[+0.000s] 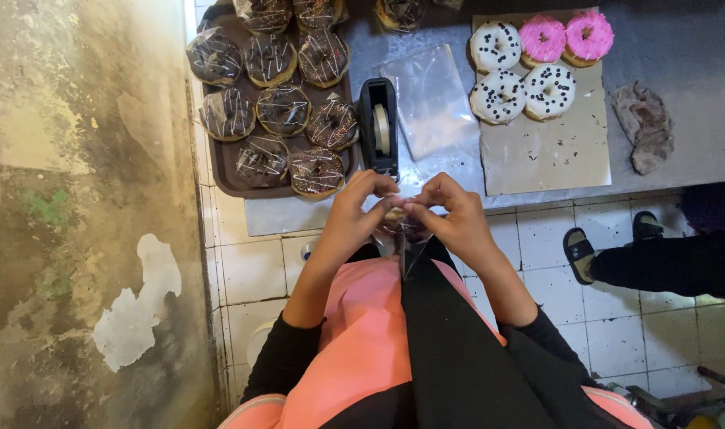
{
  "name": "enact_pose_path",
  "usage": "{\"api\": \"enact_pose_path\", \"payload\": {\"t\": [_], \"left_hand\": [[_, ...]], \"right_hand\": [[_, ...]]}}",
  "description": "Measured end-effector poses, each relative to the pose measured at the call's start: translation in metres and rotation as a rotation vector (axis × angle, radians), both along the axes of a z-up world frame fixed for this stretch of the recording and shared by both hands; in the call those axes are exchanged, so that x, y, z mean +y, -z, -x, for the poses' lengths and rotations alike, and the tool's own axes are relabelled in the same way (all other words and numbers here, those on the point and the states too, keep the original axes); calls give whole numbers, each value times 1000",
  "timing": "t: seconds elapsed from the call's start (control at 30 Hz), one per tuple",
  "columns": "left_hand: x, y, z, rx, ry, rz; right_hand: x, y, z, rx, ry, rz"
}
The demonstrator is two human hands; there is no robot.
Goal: The person places donuts into plastic bags by hand and seals them using a tape dispenser.
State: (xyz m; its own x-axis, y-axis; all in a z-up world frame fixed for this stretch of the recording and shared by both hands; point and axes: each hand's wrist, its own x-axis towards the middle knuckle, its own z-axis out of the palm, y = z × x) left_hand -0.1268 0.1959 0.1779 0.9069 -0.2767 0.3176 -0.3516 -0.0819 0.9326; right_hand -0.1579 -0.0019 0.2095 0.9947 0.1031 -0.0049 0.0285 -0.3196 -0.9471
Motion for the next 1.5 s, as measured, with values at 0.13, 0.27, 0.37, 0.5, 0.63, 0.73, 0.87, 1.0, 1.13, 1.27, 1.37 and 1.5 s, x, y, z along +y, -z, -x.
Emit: {"api": "enact_pose_path", "payload": {"t": [0.13,0.27,0.37,0.5,0.63,0.73,0.87,1.0,1.13,1.27,1.37,1.5], "left_hand": [[-2,4,-1,-55,-36,-61],[-9,47,-4,-141,-223,-201],[-15,74,1,403,-148,96],[-20,59,10,1314,413,964],[-36,107,11,1315,141,1153],[-32,82,18,1035,31,1227],[-38,65,20,781,-89,1105],[-38,72,17,692,-344,941],[-16,103,4,694,-515,894],[10,102,3,578,-584,958],[15,103,8,566,-607,981],[16,89,11,570,-618,965]], "right_hand": [[13,-25,-1,-72,-1,160],[4,0,-13,-249,38,321],[-3,4,-28,-383,45,358],[-8,8,-34,-584,-115,462],[-1,17,-18,-561,-174,433],[3,27,-15,-375,-60,317],[14,43,-14,-201,72,149],[21,63,-23,66,144,-103],[15,119,-51,179,301,-224],[11,174,-72,430,227,-126],[20,173,-75,368,263,-93],[13,172,-39,141,149,336]]}}
